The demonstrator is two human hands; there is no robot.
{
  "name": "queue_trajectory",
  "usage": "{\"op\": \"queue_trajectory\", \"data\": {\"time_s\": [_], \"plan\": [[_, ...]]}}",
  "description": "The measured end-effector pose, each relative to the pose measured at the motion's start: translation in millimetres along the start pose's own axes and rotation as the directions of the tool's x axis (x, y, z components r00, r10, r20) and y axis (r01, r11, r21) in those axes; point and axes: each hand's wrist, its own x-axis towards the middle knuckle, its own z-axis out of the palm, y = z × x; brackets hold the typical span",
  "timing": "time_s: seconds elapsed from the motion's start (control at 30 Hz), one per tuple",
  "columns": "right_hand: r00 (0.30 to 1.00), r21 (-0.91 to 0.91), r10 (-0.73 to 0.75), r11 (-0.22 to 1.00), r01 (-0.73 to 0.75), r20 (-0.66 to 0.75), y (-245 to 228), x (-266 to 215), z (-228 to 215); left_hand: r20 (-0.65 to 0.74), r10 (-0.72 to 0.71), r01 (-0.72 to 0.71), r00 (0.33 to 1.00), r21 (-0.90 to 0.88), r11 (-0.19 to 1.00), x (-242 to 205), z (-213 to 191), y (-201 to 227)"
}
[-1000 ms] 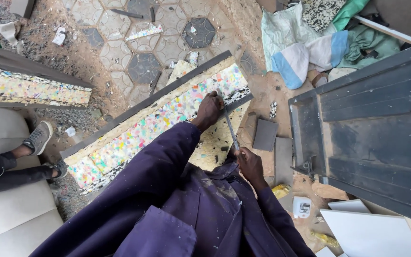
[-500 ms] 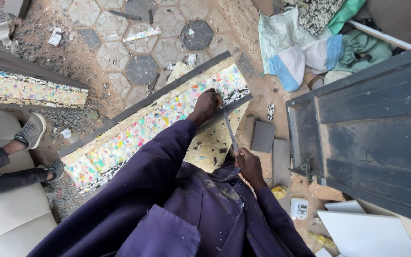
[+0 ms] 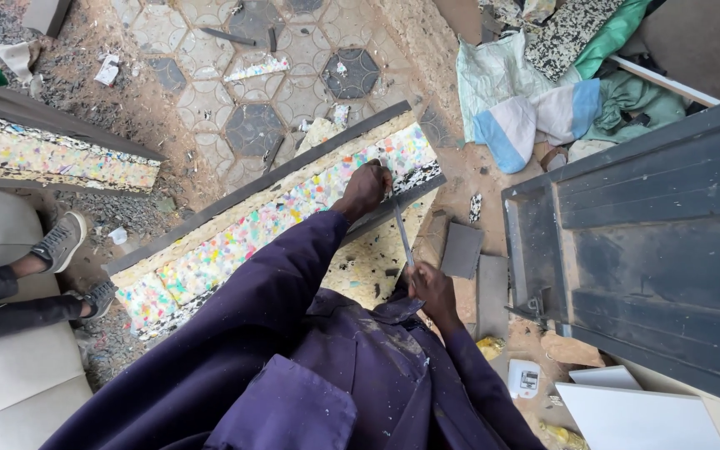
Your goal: Measuring and cutting a piece of foam using a metal ruler and a utility knife on a workshop floor.
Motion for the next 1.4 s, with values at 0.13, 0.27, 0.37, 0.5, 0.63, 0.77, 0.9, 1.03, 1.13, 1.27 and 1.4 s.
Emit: {"op": "queue_trajectory", "data": {"time_s": [0.13,0.27,0.37,0.5,0.63,0.77,0.9,1.03,1.13,1.27,1.4], "plan": [[0.987,0.104,0.137,0.984,-0.145,0.081,16.9,-40.4,-2.1,0.005,-0.03,0.03,1.0,0.028,0.999,0.1,-3.8,3.2],[0.994,0.158,0.101,0.982,-0.107,0.045,-8.9,-23.9,-10.9,0.023,-0.024,0.023,0.999,0.052,0.998,8.9,-7.2,4.0],[0.998,0.11,0.026,0.993,-0.031,0.05,-5.7,7.4,-3.8,0.069,0.026,-0.025,0.997,-0.022,0.999,10.9,-16.5,10.8],[0.998,0.182,-0.04,0.983,0.032,0.039,-14.9,32.9,-0.6,0.177,0.113,-0.095,0.978,-0.105,0.99,9.4,-31.8,30.1],[0.997,0.172,-0.062,0.984,0.055,0.038,-16.6,43.4,2.6,0.229,0.201,-0.174,0.953,-0.131,0.976,11.7,-39.5,39.1],[0.995,0.186,-0.075,0.981,0.062,0.065,-2.7,25.3,2.8,0.247,0.168,-0.134,0.954,-0.148,0.98,23.3,-18.5,24.4],[0.993,0.077,-0.016,0.997,0.006,0.121,7.5,-12.2,-1.3,0.189,0.158,-0.13,0.969,-0.149,0.98,30.5,-11.6,14.2],[0.997,0.086,0.02,0.996,-0.026,0.071,16.1,-21.4,9.9,0.158,0.142,-0.114,0.977,-0.175,0.978,33.1,-20.2,14.0],[1.0,0.195,0.018,0.981,-0.015,-0.015,-32.3,-19.2,-2.2,0.175,0.011,-0.004,0.985,-0.039,0.999,31.3,-32.8,22.1],[0.998,0.304,0.008,0.953,0.013,-0.069,-42.3,11.7,1.7,0.06,-0.187,0.184,0.98,0.065,0.981,18.1,-26.9,3.9],[0.991,0.367,0.018,0.93,0.032,-0.131,-62.5,18.3,-2.9,-0.111,-0.242,0.248,0.964,0.044,0.968,-23.3,-68.0,36.1]]}}
